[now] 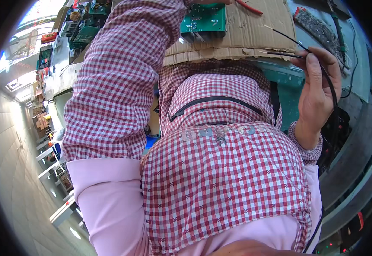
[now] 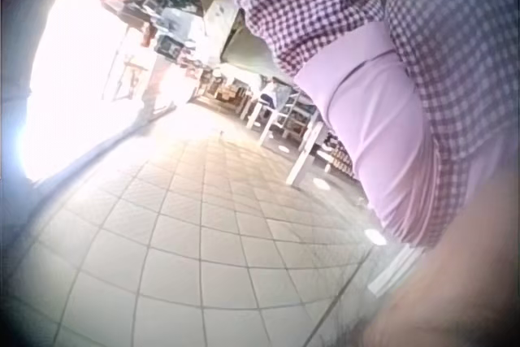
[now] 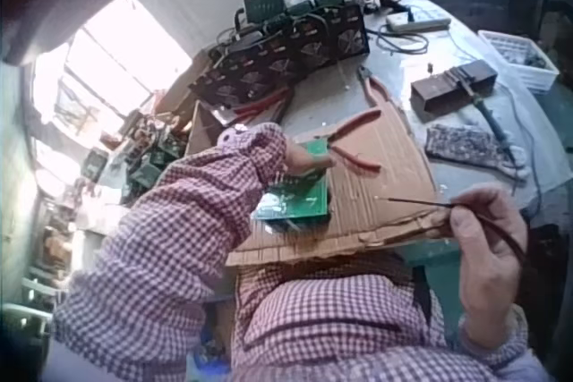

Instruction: Soldering electronic components and wires onto a printed circuit board.

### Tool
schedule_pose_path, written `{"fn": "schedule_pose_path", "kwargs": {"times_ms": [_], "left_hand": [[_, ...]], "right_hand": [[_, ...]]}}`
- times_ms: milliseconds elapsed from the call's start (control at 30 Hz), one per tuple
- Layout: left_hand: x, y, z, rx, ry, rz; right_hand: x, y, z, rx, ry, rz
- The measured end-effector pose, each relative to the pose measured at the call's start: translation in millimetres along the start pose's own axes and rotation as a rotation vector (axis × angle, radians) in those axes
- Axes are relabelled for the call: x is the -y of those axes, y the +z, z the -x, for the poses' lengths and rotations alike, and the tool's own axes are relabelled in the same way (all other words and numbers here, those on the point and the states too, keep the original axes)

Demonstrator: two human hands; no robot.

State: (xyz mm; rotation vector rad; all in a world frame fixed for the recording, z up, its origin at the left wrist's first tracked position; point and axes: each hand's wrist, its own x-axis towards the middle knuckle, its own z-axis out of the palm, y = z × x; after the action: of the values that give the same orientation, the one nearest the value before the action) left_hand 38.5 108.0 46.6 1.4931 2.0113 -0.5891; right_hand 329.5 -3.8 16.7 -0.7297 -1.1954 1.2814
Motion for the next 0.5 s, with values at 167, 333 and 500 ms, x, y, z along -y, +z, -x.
{"fn": "schedule_pose_path", "kwargs": {"times_ms": [167, 333, 500], "left_hand": [[19, -2, 27, -0.055, 0.047, 0.326], [55, 44, 103, -0.548, 0.247, 1.341], [136, 88, 85, -0.649, 0.835, 1.717]], "right_hand": [[-4, -5, 3, -0.095, -0.032, -0.004], [-1, 4, -5, 0.029, -0.042, -0.034], [13, 43, -26, 0.266, -0.122, 0.005]]}}
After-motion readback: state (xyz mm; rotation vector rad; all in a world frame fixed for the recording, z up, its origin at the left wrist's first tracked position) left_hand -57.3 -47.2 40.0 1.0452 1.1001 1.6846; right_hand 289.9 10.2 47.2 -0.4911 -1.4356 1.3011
